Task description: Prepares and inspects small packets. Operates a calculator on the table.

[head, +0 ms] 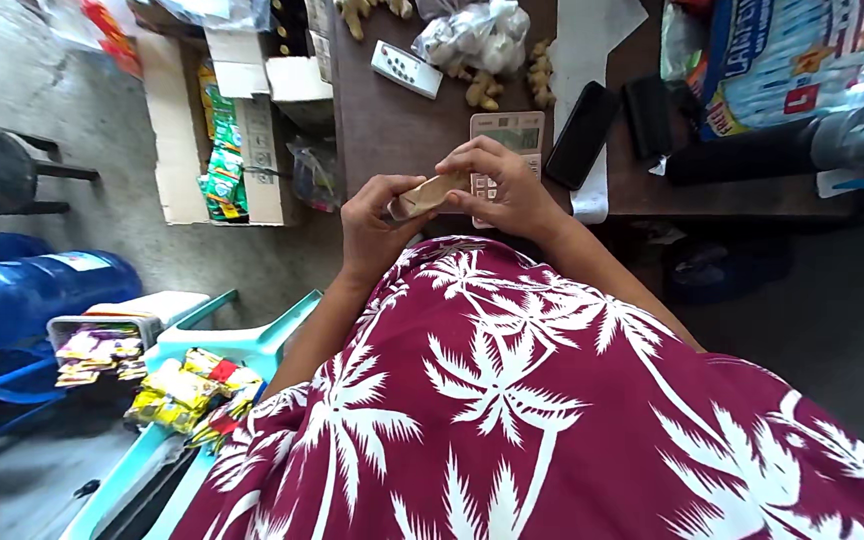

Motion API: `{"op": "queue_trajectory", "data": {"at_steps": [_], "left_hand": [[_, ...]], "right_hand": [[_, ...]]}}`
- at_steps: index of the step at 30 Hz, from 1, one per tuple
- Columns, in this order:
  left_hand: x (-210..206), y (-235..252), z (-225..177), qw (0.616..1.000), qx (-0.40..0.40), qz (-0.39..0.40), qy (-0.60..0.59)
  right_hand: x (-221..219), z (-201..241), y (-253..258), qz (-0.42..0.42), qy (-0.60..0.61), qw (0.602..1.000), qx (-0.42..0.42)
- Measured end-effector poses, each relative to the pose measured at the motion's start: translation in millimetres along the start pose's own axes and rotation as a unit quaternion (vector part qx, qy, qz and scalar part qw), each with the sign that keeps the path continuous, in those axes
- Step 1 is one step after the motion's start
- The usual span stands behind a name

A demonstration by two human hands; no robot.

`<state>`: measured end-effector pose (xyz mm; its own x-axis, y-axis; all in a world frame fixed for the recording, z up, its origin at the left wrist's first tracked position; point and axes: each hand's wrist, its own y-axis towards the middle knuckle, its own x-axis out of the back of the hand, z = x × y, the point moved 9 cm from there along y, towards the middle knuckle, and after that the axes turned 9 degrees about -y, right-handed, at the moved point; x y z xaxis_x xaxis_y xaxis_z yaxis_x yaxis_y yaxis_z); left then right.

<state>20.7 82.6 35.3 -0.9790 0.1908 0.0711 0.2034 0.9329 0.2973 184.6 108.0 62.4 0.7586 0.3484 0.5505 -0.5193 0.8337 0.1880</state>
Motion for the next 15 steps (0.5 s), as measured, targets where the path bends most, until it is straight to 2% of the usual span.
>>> {"op": "queue_trajectory", "data": {"at_steps": [4,10,15], "left_hand": [[-1,3,-14,0.997,-0.037,0.01,0.074],[-1,2,-14,0.994,-0.048,0.008,0.101],[1,2,-16,0.993,-0.056,0.003,0.105]], "right_hand": [[6,10,4,-0.015,-0.053,0.998,0.019],[7,28,7,-0.044,-0.226,0.971,0.058],[-1,34,6,-0.04,-0.239,0.965,0.097]]}}
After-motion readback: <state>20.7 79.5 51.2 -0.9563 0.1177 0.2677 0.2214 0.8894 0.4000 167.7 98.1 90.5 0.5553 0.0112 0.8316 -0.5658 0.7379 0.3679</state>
